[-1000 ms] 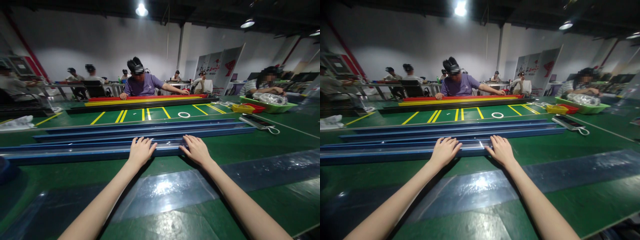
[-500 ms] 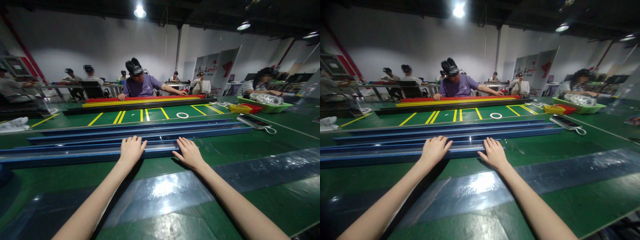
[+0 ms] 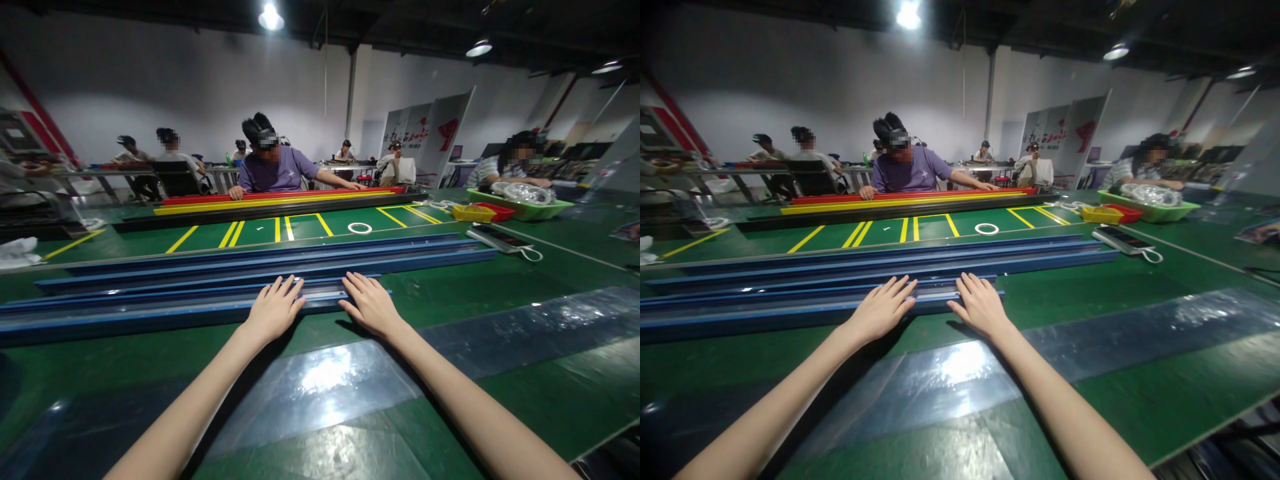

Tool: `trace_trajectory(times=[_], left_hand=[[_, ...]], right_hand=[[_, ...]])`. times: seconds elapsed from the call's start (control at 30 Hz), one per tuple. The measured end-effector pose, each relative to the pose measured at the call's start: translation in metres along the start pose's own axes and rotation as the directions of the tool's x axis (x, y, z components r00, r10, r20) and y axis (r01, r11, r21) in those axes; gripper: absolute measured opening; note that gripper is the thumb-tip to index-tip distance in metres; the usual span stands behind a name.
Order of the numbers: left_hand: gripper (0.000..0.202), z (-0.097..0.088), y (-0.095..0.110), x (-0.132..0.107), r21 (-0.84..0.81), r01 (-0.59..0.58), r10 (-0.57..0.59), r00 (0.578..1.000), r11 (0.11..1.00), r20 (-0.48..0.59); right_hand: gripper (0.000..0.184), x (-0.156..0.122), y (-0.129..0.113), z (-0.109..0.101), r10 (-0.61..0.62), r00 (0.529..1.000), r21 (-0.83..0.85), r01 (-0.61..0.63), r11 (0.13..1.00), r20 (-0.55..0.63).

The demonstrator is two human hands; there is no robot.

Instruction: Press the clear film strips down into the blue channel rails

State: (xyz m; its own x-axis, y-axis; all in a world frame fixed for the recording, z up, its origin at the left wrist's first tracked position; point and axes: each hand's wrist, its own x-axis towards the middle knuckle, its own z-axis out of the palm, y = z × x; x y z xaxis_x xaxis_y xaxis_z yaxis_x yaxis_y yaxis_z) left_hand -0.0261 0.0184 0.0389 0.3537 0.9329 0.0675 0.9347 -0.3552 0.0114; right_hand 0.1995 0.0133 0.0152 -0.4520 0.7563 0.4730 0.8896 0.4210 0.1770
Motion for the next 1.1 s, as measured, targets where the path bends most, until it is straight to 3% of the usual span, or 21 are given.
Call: trace_trajectory(times=[0.13,0.27,0.5,0.7,0.87,1.03,1.1], left_hand=[[0.050,-0.014,-0.017,0.001,-0.030,0.044,-0.038,0.983,0.999,0.181],[0.055,-0.027,-0.044,0.002,-0.022,0.085,-0.072,0.930,0.996,0.361],[0.066,-0.040,-0.085,0.000,-0.020,0.129,-0.110,0.903,0.991,0.415],[0.069,-0.048,-0.102,-0.004,0.007,0.162,-0.152,0.910,0.987,0.385],[0.064,-0.050,-0.089,-0.003,-0.070,0.097,-0.079,0.973,0.993,0.219],[0.059,-0.036,-0.050,0.001,-0.115,-0.012,0.019,0.998,0.993,0.059],[0.056,-0.030,-0.034,0.002,-0.130,-0.069,0.075,0.996,0.989,0.043]], right_hand=[[0.052,0.000,0.004,0.000,0.067,0.997,-0.013,-0.068,0.998,-0.042],[0.050,-0.001,0.010,0.002,0.125,0.988,-0.020,-0.127,0.992,-0.088],[0.044,-0.001,0.015,0.002,0.196,0.973,-0.036,-0.201,0.979,-0.119],[0.047,-0.001,0.005,0.003,0.123,0.989,-0.057,-0.128,0.990,-0.085],[0.049,0.000,-0.003,0.003,0.071,0.995,-0.052,-0.074,0.996,-0.063],[0.050,0.000,-0.004,0.003,0.000,1.000,-0.032,0.000,0.999,-0.018],[0.049,-0.001,-0.005,0.003,-0.039,0.999,-0.023,0.038,0.999,-0.010]])
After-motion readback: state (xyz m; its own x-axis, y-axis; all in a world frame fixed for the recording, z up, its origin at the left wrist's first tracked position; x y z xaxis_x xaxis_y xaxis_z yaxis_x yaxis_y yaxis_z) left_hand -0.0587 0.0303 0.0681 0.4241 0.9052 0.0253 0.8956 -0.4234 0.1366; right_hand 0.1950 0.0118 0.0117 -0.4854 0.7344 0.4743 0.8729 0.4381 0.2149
